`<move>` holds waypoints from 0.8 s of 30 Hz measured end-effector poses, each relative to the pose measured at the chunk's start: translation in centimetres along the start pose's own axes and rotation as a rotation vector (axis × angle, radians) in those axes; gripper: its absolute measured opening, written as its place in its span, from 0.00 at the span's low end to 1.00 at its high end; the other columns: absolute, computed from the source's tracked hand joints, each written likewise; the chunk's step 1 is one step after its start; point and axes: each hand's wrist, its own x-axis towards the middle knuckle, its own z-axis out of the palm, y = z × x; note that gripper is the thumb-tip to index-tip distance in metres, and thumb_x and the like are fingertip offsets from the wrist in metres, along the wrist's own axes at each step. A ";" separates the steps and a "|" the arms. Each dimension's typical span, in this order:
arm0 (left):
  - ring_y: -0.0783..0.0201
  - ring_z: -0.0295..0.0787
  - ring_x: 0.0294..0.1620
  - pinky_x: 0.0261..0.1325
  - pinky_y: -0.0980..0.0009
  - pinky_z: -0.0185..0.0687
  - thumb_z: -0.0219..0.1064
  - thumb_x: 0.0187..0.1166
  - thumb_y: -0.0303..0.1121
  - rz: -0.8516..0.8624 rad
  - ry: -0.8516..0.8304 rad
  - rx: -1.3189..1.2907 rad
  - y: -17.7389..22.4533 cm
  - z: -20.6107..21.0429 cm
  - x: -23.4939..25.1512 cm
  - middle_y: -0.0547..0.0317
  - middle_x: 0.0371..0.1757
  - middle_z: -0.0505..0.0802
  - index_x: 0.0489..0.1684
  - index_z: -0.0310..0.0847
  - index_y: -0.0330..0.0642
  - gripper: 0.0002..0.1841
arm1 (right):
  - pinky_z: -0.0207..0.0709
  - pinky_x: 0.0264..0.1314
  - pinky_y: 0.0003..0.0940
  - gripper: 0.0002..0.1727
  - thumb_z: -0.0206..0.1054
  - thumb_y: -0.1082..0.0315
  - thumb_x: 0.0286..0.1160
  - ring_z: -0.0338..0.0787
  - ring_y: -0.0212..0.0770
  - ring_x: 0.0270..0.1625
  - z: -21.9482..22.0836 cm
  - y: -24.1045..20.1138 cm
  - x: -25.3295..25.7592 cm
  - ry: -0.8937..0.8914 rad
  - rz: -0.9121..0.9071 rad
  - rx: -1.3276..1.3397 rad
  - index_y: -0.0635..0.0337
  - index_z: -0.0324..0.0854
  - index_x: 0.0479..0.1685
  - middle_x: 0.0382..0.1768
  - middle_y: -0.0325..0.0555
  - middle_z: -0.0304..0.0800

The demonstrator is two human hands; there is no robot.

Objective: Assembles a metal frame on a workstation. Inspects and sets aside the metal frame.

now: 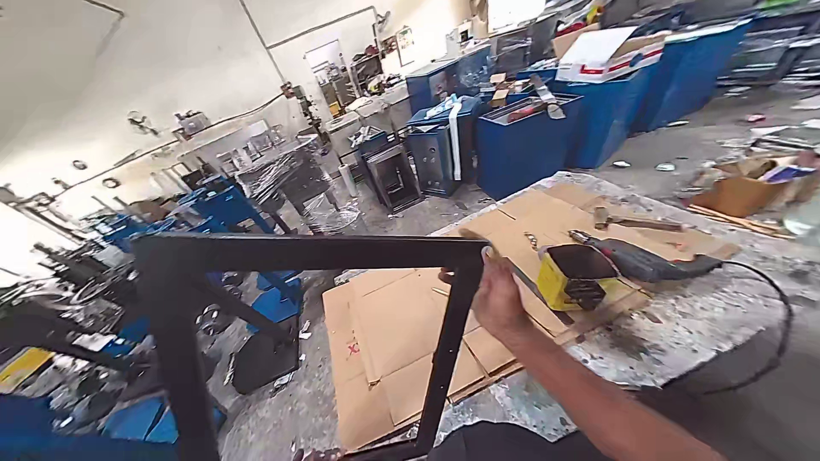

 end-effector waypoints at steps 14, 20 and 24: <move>0.71 0.75 0.10 0.14 0.72 0.79 0.54 0.83 0.29 -0.029 -0.082 0.149 3.3 -1.2 2.2 0.68 0.17 0.77 0.56 0.75 0.45 0.09 | 0.81 0.44 0.50 0.19 0.61 0.41 0.74 0.89 0.34 0.41 -6.3 -4.2 1.8 -0.318 0.157 -1.235 0.40 0.88 0.49 0.35 0.34 0.90; 0.71 0.74 0.09 0.13 0.73 0.77 0.55 0.82 0.26 -0.006 -0.112 0.143 3.8 -0.2 1.7 0.67 0.18 0.77 0.61 0.72 0.42 0.12 | 0.80 0.41 0.55 0.26 0.59 0.31 0.71 0.90 0.39 0.40 -7.1 -4.2 1.1 -0.257 0.178 -1.328 0.38 0.86 0.52 0.34 0.36 0.89; 0.71 0.75 0.09 0.13 0.73 0.79 0.54 0.80 0.23 0.039 -0.165 0.154 3.9 1.0 1.2 0.67 0.17 0.77 0.63 0.71 0.40 0.15 | 0.77 0.36 0.50 0.21 0.62 0.36 0.70 0.85 0.36 0.33 -7.5 -4.6 1.0 -0.188 0.155 -1.191 0.41 0.86 0.43 0.27 0.33 0.84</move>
